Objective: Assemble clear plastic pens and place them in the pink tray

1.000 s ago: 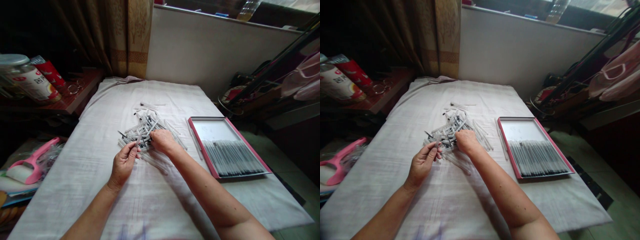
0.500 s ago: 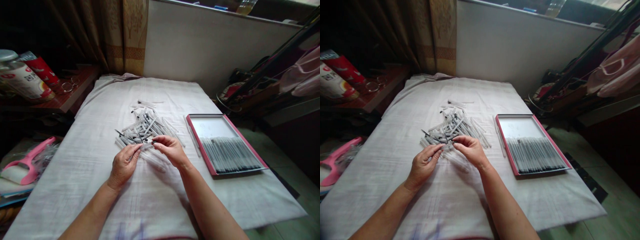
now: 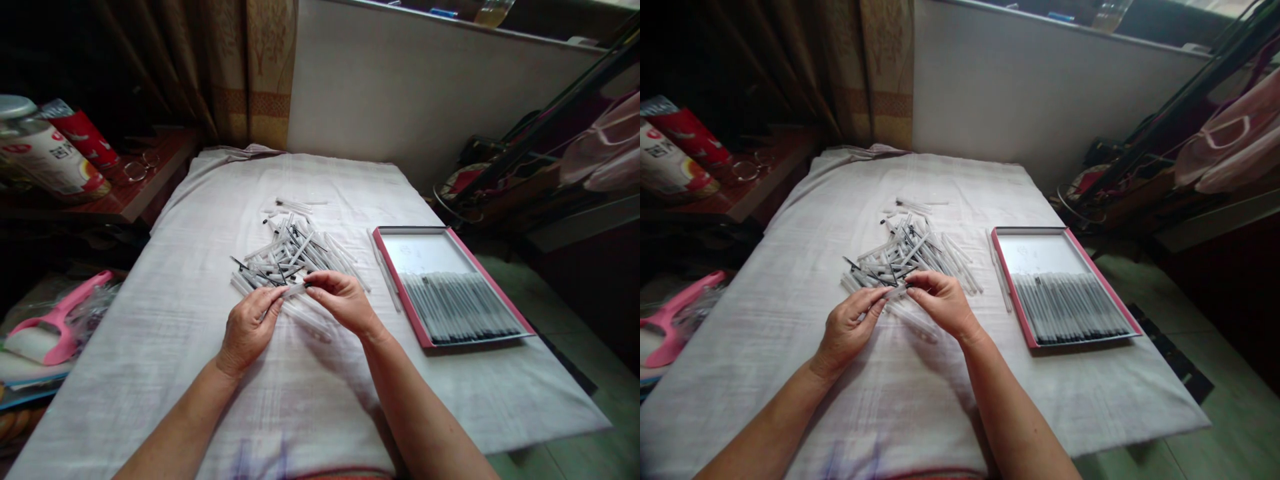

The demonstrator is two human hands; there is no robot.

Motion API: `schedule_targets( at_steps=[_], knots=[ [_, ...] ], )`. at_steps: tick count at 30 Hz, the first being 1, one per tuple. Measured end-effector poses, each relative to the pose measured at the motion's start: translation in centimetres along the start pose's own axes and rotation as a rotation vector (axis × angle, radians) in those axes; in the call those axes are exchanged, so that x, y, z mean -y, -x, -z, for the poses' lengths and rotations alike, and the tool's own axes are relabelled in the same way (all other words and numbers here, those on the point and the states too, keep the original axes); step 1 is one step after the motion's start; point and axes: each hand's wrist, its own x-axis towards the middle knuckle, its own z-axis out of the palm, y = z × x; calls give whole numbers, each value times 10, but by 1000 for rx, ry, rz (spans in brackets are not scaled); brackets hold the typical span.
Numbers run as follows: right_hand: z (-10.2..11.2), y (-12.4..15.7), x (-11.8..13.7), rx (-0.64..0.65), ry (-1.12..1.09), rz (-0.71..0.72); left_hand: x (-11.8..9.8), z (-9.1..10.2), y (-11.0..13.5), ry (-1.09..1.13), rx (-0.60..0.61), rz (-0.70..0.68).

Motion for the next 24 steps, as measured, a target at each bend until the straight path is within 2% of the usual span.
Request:
schedule_targets(
  at_steps=[5,11,16,19,24],
  knots=[
    [4,1,3,5,274,139,3,0,1,-63,22,-43],
    [16,1,11,118,627,275,2,0,0,-126,32,-106],
    [18,2,14,215,849,278,-1,2,0,-138,61,-144],
    [18,2,10,225,875,192,-2,2,1,-123,73,-157],
    [19,8,5,194,704,135,-1,0,1,-107,66,-130]
  ],
)
